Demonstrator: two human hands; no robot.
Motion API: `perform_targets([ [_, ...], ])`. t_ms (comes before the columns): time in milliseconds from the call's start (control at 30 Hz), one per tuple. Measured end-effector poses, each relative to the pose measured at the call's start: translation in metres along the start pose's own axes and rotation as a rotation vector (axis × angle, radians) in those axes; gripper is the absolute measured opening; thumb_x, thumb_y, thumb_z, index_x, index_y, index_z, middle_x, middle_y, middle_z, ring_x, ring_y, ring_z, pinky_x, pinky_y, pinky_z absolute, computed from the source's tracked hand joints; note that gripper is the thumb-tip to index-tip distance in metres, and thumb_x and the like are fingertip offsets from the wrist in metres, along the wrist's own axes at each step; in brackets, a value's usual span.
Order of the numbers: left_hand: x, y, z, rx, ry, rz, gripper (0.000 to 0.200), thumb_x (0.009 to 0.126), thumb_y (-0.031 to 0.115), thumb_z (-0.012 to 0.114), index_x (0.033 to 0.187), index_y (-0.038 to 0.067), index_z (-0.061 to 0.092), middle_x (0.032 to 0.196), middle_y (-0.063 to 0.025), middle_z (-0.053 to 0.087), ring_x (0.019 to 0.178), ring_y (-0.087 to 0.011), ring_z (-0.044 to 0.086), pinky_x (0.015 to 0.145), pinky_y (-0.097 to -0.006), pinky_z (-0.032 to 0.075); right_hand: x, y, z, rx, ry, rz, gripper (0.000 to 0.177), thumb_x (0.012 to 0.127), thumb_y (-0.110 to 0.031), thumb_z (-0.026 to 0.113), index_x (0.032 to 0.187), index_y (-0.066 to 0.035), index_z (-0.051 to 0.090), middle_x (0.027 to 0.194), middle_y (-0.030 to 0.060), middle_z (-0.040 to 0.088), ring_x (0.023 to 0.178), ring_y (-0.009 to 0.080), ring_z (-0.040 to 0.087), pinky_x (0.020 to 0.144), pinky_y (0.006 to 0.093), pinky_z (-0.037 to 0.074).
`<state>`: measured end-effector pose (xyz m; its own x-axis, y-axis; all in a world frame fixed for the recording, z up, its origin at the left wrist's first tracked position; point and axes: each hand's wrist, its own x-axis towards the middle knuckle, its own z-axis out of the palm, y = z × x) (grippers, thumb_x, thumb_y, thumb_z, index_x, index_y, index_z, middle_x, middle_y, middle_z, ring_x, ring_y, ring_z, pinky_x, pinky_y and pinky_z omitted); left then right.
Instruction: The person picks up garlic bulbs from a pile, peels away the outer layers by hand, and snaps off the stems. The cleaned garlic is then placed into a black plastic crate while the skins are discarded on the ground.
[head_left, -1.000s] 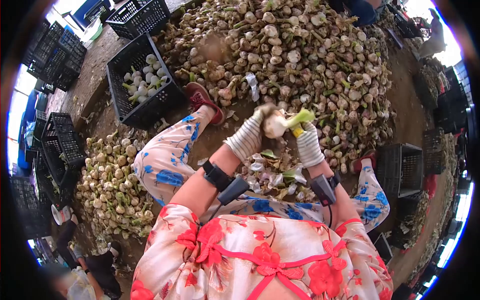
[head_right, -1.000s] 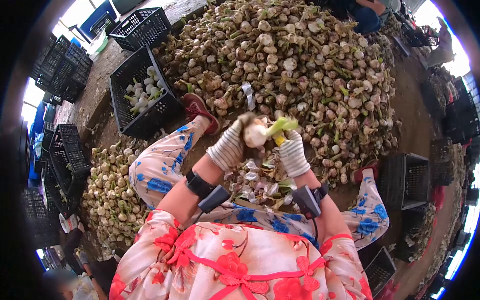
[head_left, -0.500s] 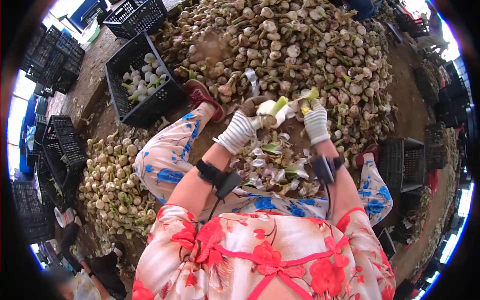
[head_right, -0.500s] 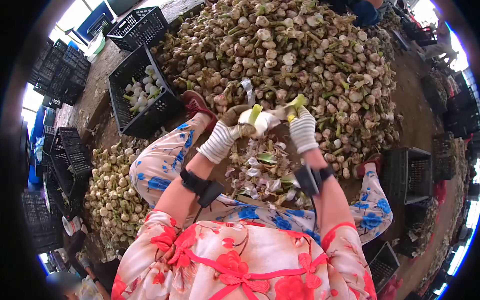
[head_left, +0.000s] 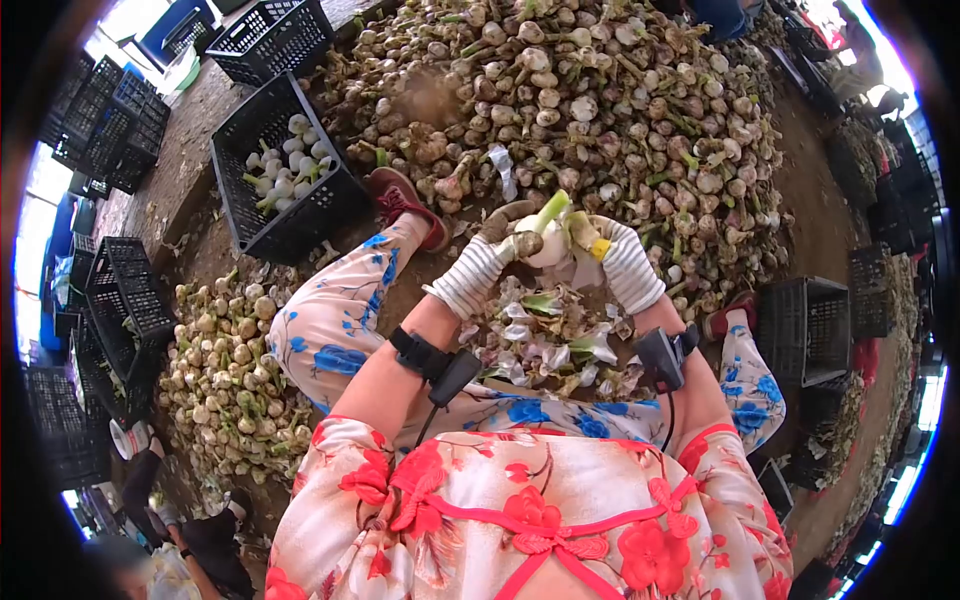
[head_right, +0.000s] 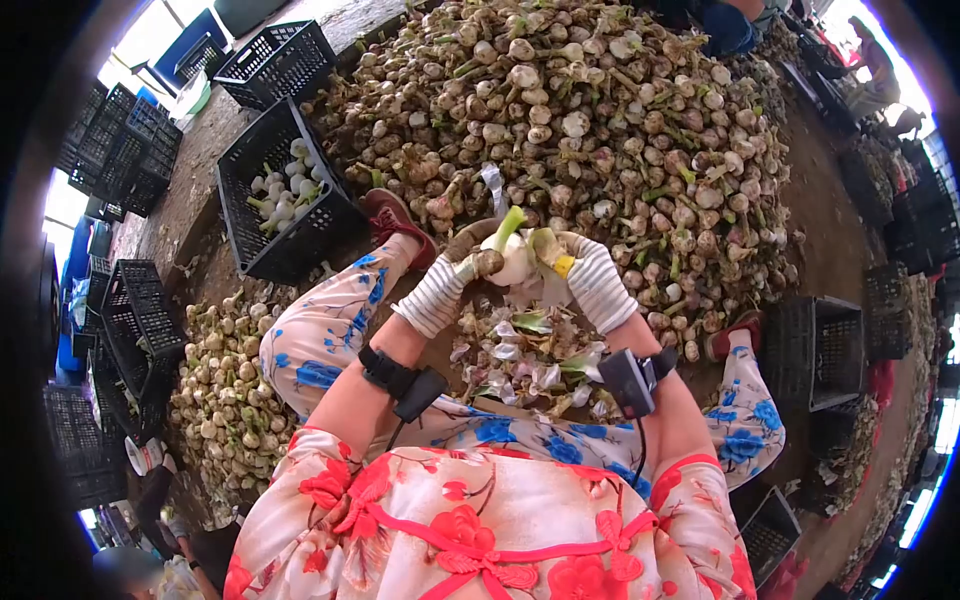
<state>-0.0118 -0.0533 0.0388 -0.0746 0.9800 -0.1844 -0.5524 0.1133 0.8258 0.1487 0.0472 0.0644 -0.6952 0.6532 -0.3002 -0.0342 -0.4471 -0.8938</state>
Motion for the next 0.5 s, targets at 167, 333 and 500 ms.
perform_targets([
  [167,-0.001,0.0,-0.002,0.056,-0.022,-0.001,0.058,0.072,0.026,0.068,0.12,0.004,0.043,0.109,-0.0061,0.053,0.096,-0.0138,0.053,0.081,-0.0262,0.046,-0.001,0.03,-0.009,-0.91,0.174,-0.452,0.023,0.077,-0.015,0.065,0.093,0.0,0.059,0.08,0.0052,0.062,0.07,0.0113,0.057,0.062,0.024,0.048],
  [333,0.012,-0.024,-0.024,-0.023,-0.059,-0.058,0.044,0.08,0.015,0.06,0.119,0.003,0.044,0.11,-0.0053,0.053,0.094,-0.012,0.053,0.078,-0.0254,0.046,0.001,0.037,-0.02,0.046,-0.048,-0.134,0.02,0.078,-0.011,0.062,0.094,-0.001,0.057,0.083,0.0045,0.061,0.07,0.0086,0.056,0.062,0.0216,0.048],
  [500,0.028,-0.038,-0.027,0.231,0.273,0.288,0.032,0.076,0.005,0.064,0.106,0.003,0.054,0.096,-0.0057,0.059,0.083,-0.0121,0.055,0.075,-0.0243,0.047,0.003,0.05,0.005,-0.373,0.008,-0.257,0.021,0.075,-0.003,0.058,0.096,0.0,0.057,0.083,0.0023,0.058,0.073,0.0087,0.051,0.064,0.0227,0.045],
])
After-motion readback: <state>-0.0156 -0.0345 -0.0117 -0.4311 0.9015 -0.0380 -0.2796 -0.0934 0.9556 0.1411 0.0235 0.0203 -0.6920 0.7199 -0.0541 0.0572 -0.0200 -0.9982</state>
